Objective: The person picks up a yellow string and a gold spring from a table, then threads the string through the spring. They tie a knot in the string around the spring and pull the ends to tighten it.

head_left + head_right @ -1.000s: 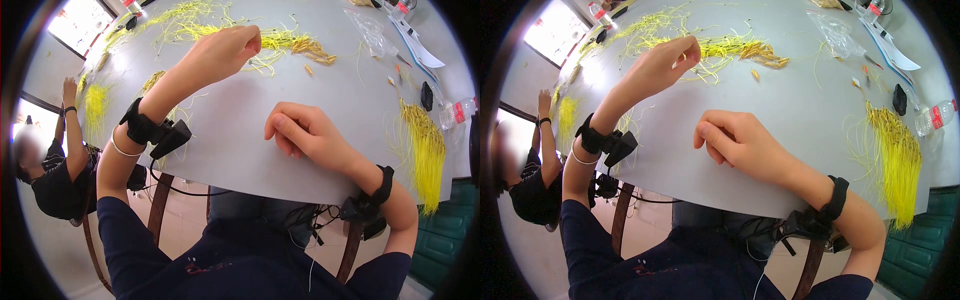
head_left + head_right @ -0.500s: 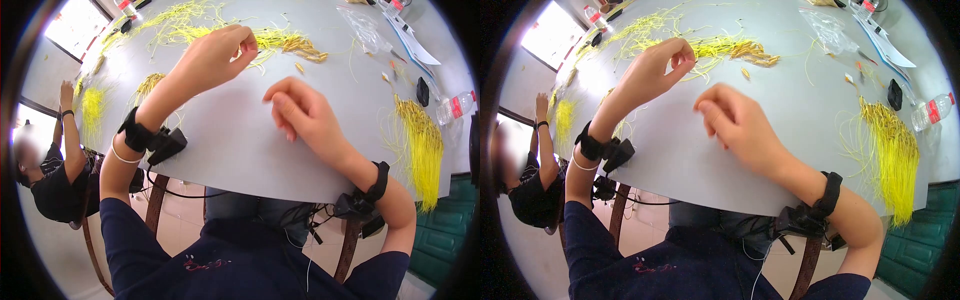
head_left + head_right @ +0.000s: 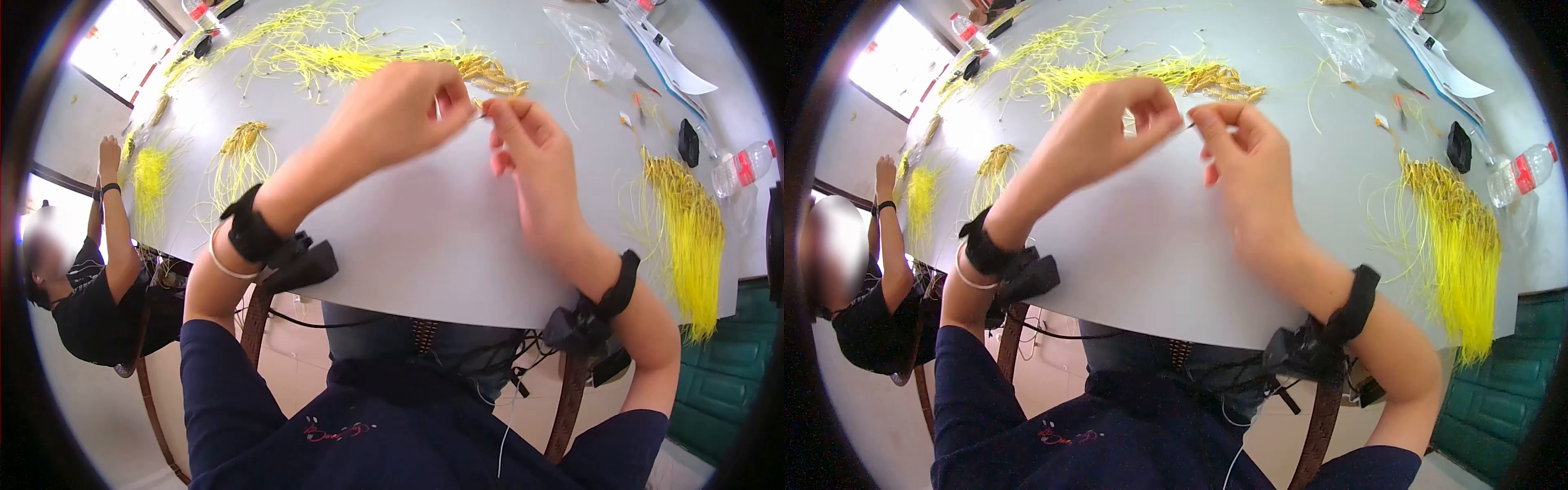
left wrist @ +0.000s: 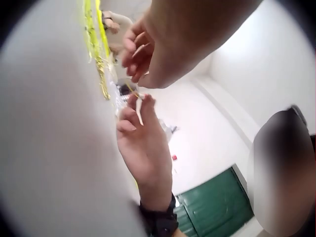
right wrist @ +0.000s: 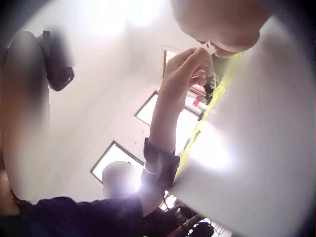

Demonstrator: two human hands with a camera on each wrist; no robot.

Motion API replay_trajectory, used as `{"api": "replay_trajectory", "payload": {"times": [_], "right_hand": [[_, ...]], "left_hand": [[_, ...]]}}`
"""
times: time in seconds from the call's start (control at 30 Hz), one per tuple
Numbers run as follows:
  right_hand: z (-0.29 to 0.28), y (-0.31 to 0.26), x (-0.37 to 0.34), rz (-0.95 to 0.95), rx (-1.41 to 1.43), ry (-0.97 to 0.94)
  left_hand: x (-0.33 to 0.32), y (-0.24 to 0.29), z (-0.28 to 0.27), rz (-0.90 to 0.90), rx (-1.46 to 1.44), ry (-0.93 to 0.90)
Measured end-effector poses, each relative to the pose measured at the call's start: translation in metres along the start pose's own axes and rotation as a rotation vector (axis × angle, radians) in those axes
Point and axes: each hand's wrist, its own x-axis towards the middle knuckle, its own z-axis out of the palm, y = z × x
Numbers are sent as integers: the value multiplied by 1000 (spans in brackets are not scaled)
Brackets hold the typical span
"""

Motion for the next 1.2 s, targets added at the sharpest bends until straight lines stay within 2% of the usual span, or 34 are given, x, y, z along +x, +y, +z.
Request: {"api": "replay_trajectory", "payload": {"times": [0.07,0.1,0.17,0.3,0.37,0.4,0.47,0.53,0.67,0.73,0.87,0.93,1.03,1.1,1.17,1.2], "right_hand": [[-11,-1,15,-179,-144,127],[-20,-4,24,-179,-141,128],[-36,-12,38,-285,-102,114],[-49,-7,47,-282,-46,169],[-42,1,46,-119,-13,122],[-41,4,48,-112,-42,62],[-41,6,48,-105,-54,65],[-38,6,46,-92,-64,62],[-39,5,45,-98,-160,13],[-38,5,45,-112,-177,-19],[-39,5,45,-121,-238,-41],[-39,6,46,-129,-241,-55],[-37,7,46,-116,-247,-30],[-41,8,48,-120,-262,-68],[-41,7,47,-116,-262,-69],[-41,6,47,-113,-264,-73]], "left_hand": [[14,-17,4,-54,52,57],[20,-29,7,-54,54,55],[27,-43,14,84,-75,-62],[32,-24,29,144,-56,-181],[33,-21,35,128,-42,-205],[33,-22,37,88,-56,-224],[29,-26,39,45,-65,-249],[22,-28,41,178,-63,-66],[18,-23,34,171,-146,31],[13,-22,32,11,-364,-18],[10,-25,37,39,-601,12],[8,-19,37,15,-735,-85],[6,-23,43,93,-609,-115],[4,-22,43,74,-659,-129],[5,-18,38,-134,-724,-161],[6,-18,37,-130,-725,-155]]}}
